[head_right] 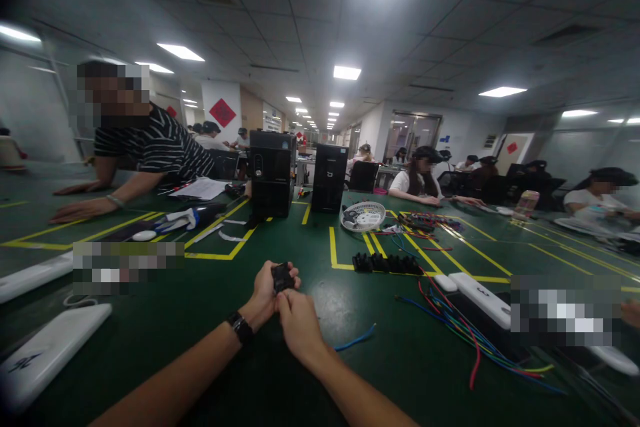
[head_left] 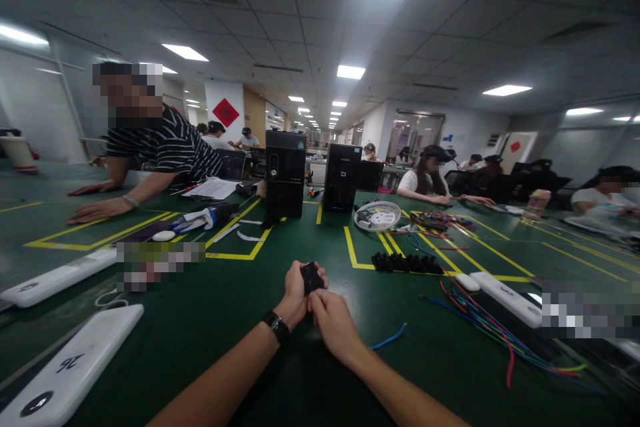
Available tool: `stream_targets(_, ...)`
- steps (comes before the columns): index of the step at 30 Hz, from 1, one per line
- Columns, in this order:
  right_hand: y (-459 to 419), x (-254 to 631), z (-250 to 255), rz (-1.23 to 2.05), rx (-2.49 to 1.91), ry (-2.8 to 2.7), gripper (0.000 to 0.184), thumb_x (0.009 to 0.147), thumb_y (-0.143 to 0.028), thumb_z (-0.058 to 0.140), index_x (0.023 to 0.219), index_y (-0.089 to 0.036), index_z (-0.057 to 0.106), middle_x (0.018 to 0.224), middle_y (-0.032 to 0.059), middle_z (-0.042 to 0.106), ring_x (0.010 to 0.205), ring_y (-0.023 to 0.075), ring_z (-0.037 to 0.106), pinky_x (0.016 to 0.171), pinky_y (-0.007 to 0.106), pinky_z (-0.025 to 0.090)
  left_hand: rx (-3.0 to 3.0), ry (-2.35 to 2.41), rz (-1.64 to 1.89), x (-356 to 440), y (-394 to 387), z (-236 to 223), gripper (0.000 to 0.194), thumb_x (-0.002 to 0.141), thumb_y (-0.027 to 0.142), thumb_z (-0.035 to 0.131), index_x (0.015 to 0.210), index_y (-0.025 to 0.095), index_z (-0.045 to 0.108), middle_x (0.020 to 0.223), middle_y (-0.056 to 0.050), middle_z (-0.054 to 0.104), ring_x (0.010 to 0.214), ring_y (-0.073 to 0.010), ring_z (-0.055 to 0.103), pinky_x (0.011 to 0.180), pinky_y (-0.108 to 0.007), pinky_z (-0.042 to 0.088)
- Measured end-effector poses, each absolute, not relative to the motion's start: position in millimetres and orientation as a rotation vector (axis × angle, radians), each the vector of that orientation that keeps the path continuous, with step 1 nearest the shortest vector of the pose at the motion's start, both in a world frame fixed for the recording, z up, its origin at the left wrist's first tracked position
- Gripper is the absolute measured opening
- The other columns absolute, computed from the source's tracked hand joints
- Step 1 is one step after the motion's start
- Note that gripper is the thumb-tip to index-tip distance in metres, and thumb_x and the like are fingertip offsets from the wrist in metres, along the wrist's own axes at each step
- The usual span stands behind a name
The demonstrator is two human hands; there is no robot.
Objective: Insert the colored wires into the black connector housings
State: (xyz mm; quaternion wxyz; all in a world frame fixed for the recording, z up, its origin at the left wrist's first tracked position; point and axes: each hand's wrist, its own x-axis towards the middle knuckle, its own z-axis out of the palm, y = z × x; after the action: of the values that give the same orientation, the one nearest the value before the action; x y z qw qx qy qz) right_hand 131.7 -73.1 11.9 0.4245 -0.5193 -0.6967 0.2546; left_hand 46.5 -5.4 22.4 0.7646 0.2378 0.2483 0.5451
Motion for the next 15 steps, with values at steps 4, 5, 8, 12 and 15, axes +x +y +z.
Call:
stream_targets(4, -73, 138, 15, 0.757, -1.270, -1.702, 0.033, 0.091, -0.032, 0.039, 0.066, -0.017, 0.053, 0.051, -0.0046, 0.045, 0.048, 0.0088, 0.043, 0.049, 0.020, 0.029, 0.596, 0.515, 1.178, 42, -4, 24, 0.019, 0.074, 0.027, 0.040, 0.069, 0.014, 0.052, 0.055, -0.004, 0.053, 0.044, -0.0176, 0.054, 0.044, -0.028, 0.041)
stream_targets(5, -73, 139, 17, 0.791, -1.272, -1.679, 0.032, 0.091, -0.033, 0.040, 0.066, -0.017, 0.053, 0.050, -0.0051, 0.044, 0.046, 0.0087, 0.042, 0.047, 0.020, 0.029, 0.613, 0.519, 1.194, 42, -3, 22, 0.019, 0.074, 0.028, 0.040, 0.070, 0.014, 0.052, 0.055, -0.004, 0.054, 0.044, -0.0175, 0.054, 0.044, -0.028, 0.041)
stream_targets(8, -79, 139, 28, 0.887, -1.235, -1.603, 0.031, 0.090, -0.037, 0.041, 0.068, -0.017, 0.051, 0.048, -0.0061, 0.041, 0.041, 0.0083, 0.039, 0.043, 0.020, 0.028, 0.642, 0.559, 1.279, 40, 3, 15, 0.021, 0.076, 0.031, 0.041, 0.071, 0.014, 0.053, 0.056, -0.004, 0.056, 0.044, -0.0165, 0.055, 0.043, -0.026, 0.040)
stream_targets(12, -84, 147, 39, 0.842, -1.138, -1.475, 0.033, 0.091, -0.043, 0.036, 0.074, -0.019, 0.051, 0.051, -0.0064, 0.039, 0.040, 0.0084, 0.037, 0.042, 0.020, 0.029, 0.651, 0.624, 1.396, 28, 13, 11, 0.020, 0.077, 0.027, 0.039, 0.069, 0.014, 0.052, 0.053, -0.003, 0.056, 0.042, -0.0144, 0.054, 0.045, -0.025, 0.041)
stream_targets(15, -79, 159, 31, 0.754, -1.260, -1.604, 0.033, 0.091, -0.038, 0.038, 0.071, -0.018, 0.055, 0.050, -0.0049, 0.042, 0.043, 0.0098, 0.040, 0.046, 0.021, 0.029, 0.697, 0.622, 1.395, 22, 14, 13, 0.021, 0.077, 0.028, 0.040, 0.076, 0.013, 0.054, 0.056, -0.005, 0.059, 0.047, -0.0169, 0.059, 0.051, -0.028, 0.046)
